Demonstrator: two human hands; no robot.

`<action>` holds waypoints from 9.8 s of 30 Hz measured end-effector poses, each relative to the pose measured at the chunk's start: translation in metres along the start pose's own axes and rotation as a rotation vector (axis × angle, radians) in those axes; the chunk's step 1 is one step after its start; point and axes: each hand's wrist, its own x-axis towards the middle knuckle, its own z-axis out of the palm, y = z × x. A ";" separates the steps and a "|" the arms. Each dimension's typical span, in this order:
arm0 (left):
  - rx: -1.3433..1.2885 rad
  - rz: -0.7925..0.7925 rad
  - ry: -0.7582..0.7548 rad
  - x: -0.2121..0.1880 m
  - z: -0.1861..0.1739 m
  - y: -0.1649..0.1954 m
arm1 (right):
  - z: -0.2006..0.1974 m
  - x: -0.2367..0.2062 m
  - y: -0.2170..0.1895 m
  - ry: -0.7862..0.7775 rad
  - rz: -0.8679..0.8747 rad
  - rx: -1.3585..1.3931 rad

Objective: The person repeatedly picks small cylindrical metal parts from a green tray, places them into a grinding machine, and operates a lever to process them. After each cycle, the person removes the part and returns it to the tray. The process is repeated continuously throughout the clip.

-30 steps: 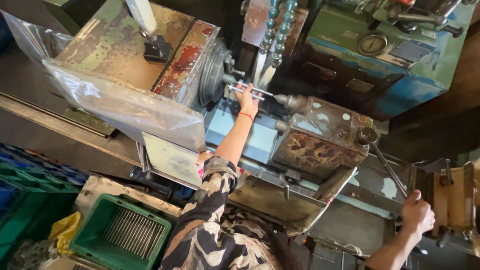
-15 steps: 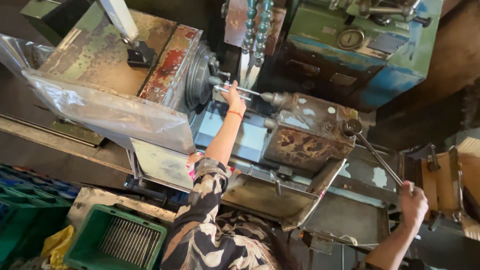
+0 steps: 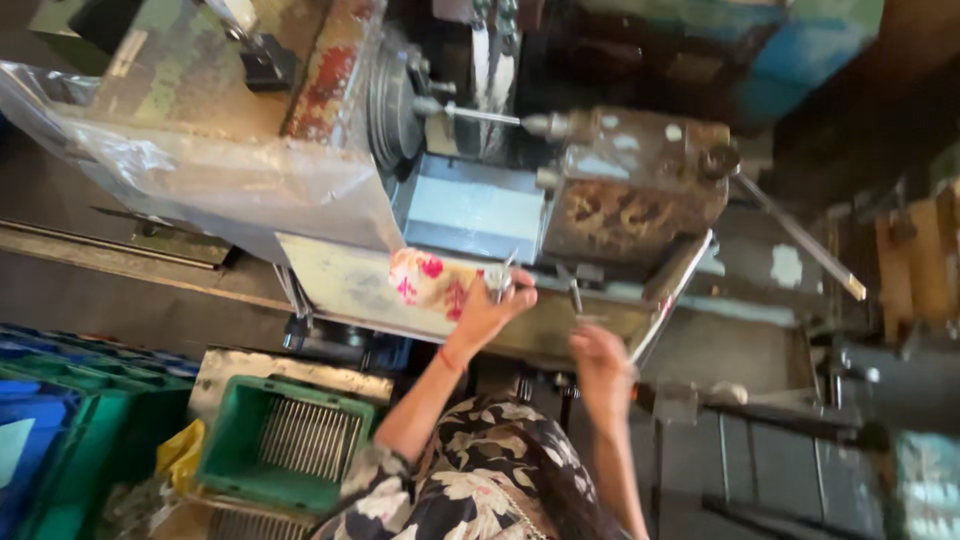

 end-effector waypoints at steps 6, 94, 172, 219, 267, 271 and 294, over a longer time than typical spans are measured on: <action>0.158 -0.010 0.120 -0.156 -0.046 -0.065 | 0.082 -0.105 -0.063 -0.272 0.214 0.370; -0.073 -0.382 0.772 -0.171 -0.186 -0.263 | 0.178 -0.122 0.363 0.764 1.326 1.303; -0.244 0.139 0.867 -0.342 -0.222 0.000 | 0.230 -0.243 -0.221 -0.839 0.141 0.674; 0.879 -0.147 1.410 -0.536 -0.321 -0.056 | 0.158 -0.270 -0.165 -0.186 0.269 0.843; -0.151 -0.093 -0.181 -0.343 -0.001 0.033 | -0.021 -0.262 -0.112 0.009 0.001 0.440; -0.439 -0.212 -0.076 -0.345 0.038 0.009 | -0.042 -0.265 -0.100 0.061 -0.105 0.306; -0.204 -0.387 -0.127 -0.326 0.052 0.047 | -0.081 -0.234 -0.051 -0.309 -0.457 0.128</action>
